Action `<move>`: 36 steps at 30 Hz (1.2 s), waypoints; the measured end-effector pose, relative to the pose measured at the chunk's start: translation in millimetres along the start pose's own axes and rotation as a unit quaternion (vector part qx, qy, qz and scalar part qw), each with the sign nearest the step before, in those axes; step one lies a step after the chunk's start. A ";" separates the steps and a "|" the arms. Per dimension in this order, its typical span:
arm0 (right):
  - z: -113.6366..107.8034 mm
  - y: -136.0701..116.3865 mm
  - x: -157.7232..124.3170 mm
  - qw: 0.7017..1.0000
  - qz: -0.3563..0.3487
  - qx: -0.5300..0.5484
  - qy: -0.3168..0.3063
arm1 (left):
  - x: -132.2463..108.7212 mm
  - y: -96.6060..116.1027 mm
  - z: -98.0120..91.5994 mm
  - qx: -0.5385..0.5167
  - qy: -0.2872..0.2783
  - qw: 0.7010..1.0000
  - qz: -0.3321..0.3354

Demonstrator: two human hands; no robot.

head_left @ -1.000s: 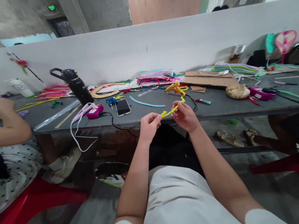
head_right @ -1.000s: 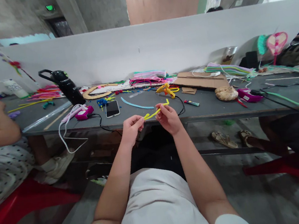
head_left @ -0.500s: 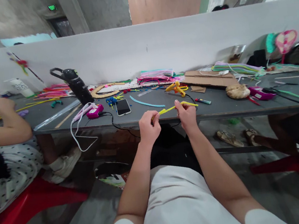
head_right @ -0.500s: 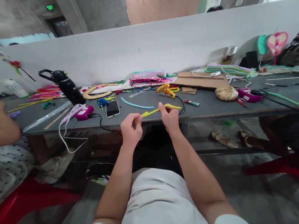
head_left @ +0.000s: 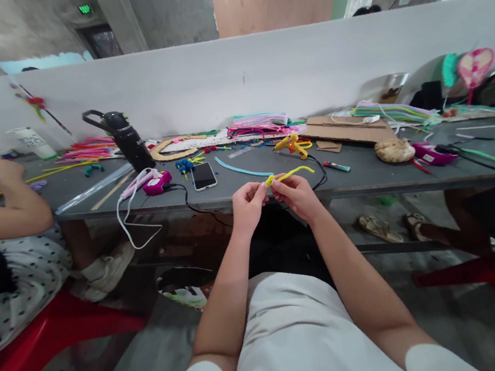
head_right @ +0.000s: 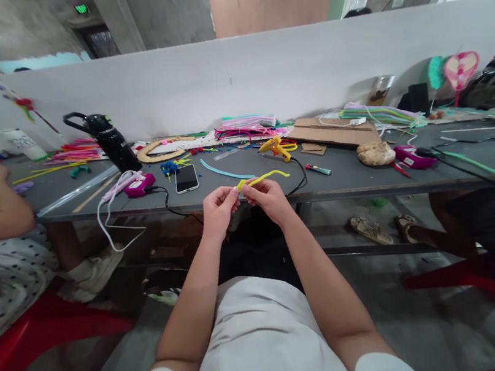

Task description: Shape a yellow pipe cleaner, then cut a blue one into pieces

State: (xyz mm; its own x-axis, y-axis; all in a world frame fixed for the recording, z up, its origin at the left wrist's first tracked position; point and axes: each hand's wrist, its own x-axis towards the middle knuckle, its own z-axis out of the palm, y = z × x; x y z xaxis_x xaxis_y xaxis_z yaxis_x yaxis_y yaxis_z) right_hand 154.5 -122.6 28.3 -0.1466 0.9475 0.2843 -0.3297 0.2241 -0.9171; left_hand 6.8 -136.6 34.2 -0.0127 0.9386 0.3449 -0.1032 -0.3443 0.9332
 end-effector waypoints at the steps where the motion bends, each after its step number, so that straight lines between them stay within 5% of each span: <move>1: 2.0 1.0 -0.2 1.000 -0.009 -0.006 0.005 | -0.2 0.6 0.1 -0.004 -0.003 1.000 -0.006; 13: -0.8 -2.3 2.8 0.989 -0.072 -0.118 0.048 | 4.1 -2.6 -5.4 -0.085 -0.055 0.993 -0.068; 29: -4.5 -1.5 0.3 0.967 -0.086 -0.241 0.014 | 3.9 -3.0 -8.3 -0.017 -0.071 0.993 -0.095; 36: -4.3 -8.5 -2.0 0.956 -0.090 -0.279 -0.005 | 3.5 -7.2 -9.4 -0.034 -0.132 0.985 -0.110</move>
State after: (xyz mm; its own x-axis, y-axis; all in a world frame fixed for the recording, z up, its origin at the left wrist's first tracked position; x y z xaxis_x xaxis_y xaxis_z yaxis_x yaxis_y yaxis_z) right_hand 161.6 -125.4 34.4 -0.1443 0.8801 0.4523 0.1978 0.4735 -0.8583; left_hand -1.8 -130.6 27.7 0.2746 0.9485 0.1582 -0.1417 -0.1228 0.9823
